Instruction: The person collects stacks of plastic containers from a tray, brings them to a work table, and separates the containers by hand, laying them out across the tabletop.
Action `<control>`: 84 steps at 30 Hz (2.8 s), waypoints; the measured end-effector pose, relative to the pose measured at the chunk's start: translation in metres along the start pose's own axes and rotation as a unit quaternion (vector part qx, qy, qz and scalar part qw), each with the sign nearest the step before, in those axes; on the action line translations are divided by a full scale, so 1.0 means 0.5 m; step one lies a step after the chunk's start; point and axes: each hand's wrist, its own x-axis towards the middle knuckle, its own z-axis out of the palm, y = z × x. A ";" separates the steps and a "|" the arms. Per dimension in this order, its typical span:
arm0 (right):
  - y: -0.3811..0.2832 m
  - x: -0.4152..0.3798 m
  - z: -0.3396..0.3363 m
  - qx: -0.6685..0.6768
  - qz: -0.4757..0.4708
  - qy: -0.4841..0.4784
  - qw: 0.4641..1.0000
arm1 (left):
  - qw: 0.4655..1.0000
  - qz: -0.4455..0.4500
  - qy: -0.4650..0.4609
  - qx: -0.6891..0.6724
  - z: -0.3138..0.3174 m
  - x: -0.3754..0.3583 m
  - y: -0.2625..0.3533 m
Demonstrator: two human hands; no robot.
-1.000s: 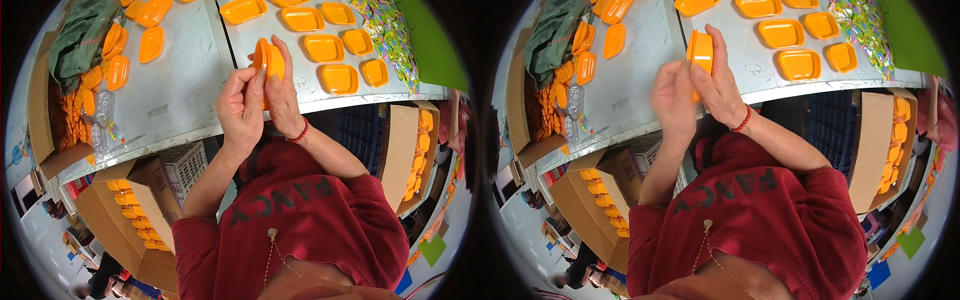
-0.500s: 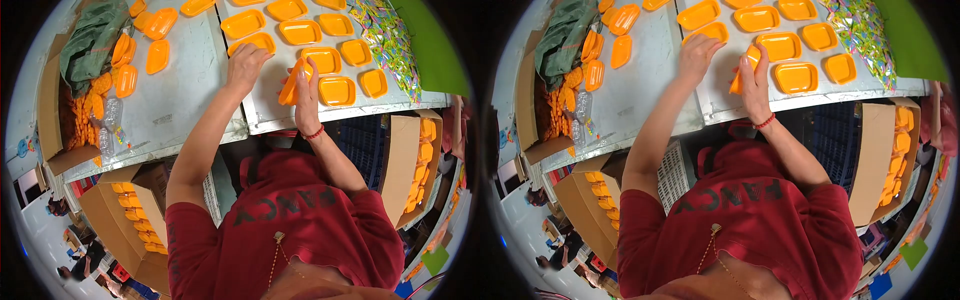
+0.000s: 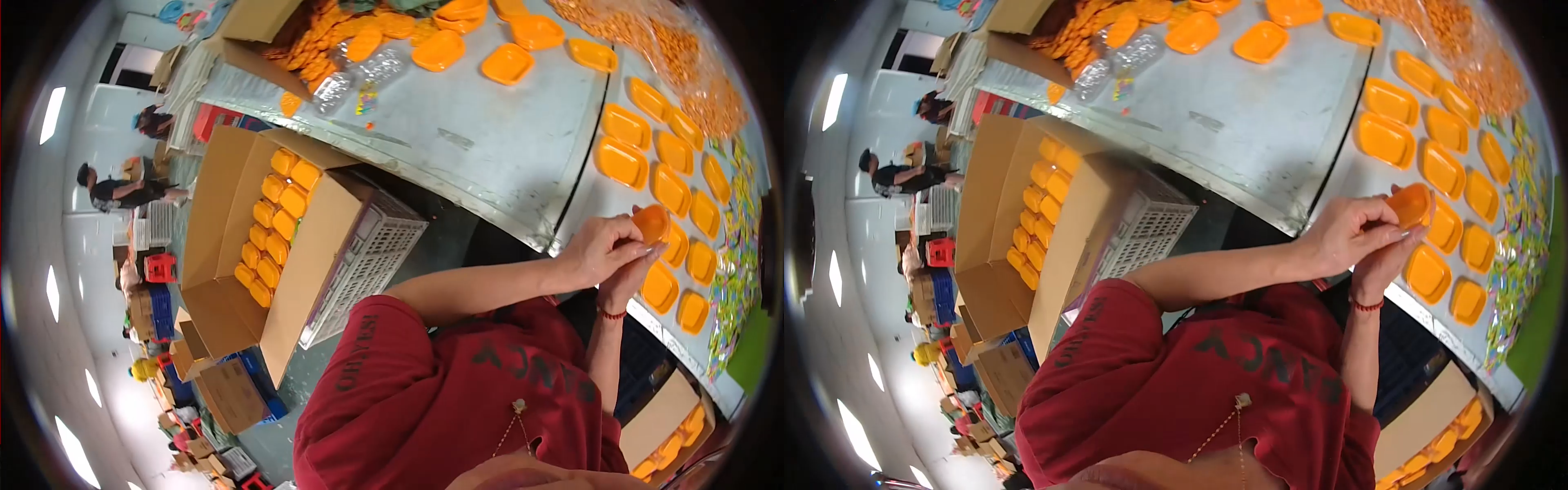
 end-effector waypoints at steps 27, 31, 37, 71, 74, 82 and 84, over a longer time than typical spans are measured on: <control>0.007 -0.012 -0.004 -0.012 0.044 -0.025 0.999 | 0.997 0.011 0.063 0.049 -0.005 -0.022 0.001; -0.008 -0.023 0.012 0.049 0.073 -0.028 0.996 | 0.991 0.045 0.087 0.092 0.005 -0.026 -0.001; -0.013 -0.017 -0.006 -0.206 -0.045 -0.066 0.975 | 0.985 0.103 0.103 0.090 0.006 -0.010 -0.014; -0.011 -0.028 0.006 -0.114 0.033 0.008 0.993 | 0.995 0.049 0.035 0.079 -0.001 -0.028 -0.014; -0.015 -0.035 0.028 0.008 0.072 -0.011 0.997 | 0.994 0.043 0.045 0.090 -0.009 -0.032 -0.011; 0.045 -0.060 0.049 -0.100 0.056 -0.079 0.990 | 0.940 0.139 0.123 0.286 -0.166 0.012 -0.061; 0.047 -0.084 0.045 -0.165 0.091 -0.179 0.966 | 0.860 0.235 0.060 0.449 -0.237 0.000 -0.085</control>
